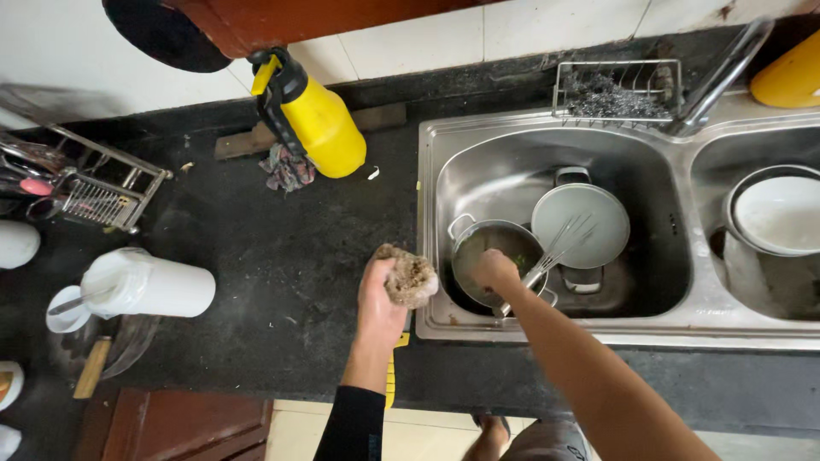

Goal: The person scrubs various kitchen items in a double-basin stainless steel sink using a soapy sponge. They wash a metal bowl, a white ceramic bowl, a wooden spoon, a metal whisk, and a large pot, rinsing each item under running water and placing them in the adjacent basin.

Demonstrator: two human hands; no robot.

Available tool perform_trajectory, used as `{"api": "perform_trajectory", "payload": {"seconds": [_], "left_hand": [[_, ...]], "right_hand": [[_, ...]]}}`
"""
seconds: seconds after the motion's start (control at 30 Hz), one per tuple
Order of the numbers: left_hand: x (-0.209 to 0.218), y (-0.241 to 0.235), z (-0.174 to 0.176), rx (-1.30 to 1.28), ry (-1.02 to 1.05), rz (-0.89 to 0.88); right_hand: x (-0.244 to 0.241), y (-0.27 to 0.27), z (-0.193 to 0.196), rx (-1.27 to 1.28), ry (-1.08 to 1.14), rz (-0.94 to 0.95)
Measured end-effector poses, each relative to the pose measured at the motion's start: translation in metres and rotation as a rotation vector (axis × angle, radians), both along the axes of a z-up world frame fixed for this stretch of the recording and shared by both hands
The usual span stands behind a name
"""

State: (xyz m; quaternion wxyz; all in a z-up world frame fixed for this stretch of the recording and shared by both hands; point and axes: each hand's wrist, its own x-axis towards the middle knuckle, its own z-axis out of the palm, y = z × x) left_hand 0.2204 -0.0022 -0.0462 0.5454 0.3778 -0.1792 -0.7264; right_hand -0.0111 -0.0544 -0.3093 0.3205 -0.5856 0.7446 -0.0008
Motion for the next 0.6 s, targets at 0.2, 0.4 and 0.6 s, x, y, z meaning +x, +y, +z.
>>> {"api": "perform_trajectory", "payload": {"seconds": [0.2,0.4,0.6], "left_hand": [[-0.019,-0.014,-0.027,0.146,0.247,-0.025],[-0.101,-0.034,-0.049,-0.008,0.413,-0.082],[-0.220,0.003,-0.012,0.267,0.146,-0.074]], "right_hand": [[-0.066,0.008,0.041,0.281,-0.882,-0.722],[-0.092,0.071,0.145,-0.025,-0.942,-0.665],[-0.086,0.083,0.204,-0.824,-0.136,-0.034]]}}
